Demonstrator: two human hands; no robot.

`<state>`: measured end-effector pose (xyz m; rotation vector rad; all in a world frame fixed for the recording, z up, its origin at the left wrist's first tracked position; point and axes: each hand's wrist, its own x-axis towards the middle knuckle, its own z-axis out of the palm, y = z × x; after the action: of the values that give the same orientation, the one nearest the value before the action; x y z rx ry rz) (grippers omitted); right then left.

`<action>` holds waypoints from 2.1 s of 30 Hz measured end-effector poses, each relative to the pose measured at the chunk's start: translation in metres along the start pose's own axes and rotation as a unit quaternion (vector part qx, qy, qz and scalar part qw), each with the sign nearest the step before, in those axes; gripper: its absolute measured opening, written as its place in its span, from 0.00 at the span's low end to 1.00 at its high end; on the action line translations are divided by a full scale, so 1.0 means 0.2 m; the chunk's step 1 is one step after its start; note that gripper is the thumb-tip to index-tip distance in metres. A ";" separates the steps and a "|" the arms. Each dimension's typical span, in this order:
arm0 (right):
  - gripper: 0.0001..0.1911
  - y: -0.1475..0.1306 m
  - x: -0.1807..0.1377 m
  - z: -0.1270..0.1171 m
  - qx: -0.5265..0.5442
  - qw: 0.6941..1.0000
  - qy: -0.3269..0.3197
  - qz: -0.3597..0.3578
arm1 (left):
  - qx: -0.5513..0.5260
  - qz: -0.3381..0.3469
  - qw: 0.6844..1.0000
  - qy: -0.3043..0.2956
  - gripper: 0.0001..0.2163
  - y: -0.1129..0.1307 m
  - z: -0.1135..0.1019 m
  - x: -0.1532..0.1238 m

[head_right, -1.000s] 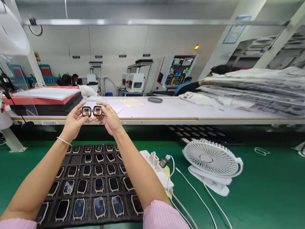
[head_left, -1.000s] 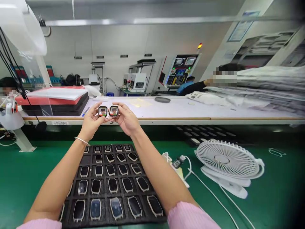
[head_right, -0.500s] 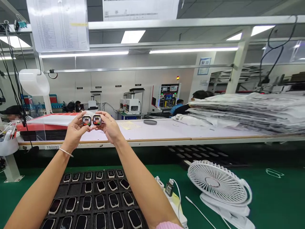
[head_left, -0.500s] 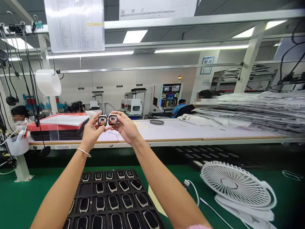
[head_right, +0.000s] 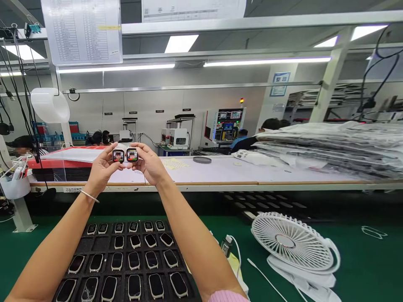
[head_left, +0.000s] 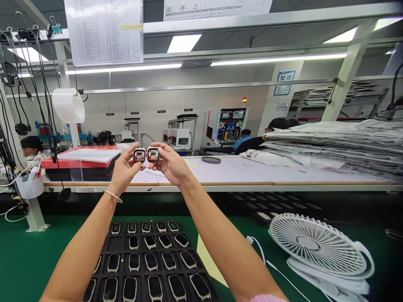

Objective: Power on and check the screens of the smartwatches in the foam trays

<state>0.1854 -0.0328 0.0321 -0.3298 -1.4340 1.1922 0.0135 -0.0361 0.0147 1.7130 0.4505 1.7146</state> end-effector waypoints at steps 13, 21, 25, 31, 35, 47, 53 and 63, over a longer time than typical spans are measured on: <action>0.22 0.10 -0.18 -0.01 -0.030 0.999 -0.023 0.001 | 0.001 -0.037 0.999 0.004 0.30 -0.06 0.00 -0.17; 0.25 0.36 -0.48 -0.06 -0.004 0.998 -0.005 0.068 | -0.002 -0.154 0.988 0.001 0.30 -0.19 -0.03 -0.51; 0.25 0.55 -0.63 -0.09 0.022 0.993 0.011 0.112 | 0.000 -0.231 0.973 0.003 0.30 -0.28 -0.05 -0.70; 0.22 0.77 -0.81 -0.11 0.059 0.978 0.053 0.195 | -0.003 -0.314 0.949 0.029 0.28 -0.41 -0.08 -0.91; 0.19 0.84 -0.86 -0.11 0.073 0.969 0.066 0.227 | 0.018 -0.328 0.943 0.051 0.25 -0.48 -0.09 -0.97; 0.20 0.86 -0.91 -0.13 0.073 0.966 0.071 0.236 | 0.006 -0.344 0.938 0.047 0.23 -0.50 -0.08 -1.01; 0.17 0.89 -0.91 -0.12 0.044 0.964 0.097 0.244 | 0.012 -0.348 0.936 0.052 0.21 -0.51 -0.08 -1.03; 0.22 0.90 -0.93 -0.13 0.049 0.964 0.086 0.248 | -0.010 -0.371 0.926 0.061 0.21 -0.51 -0.07 -1.04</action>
<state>0.1833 -0.0850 -0.2225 -0.7358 -1.1676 1.5880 0.0041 -0.0965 -0.2096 1.1849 0.9878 1.2473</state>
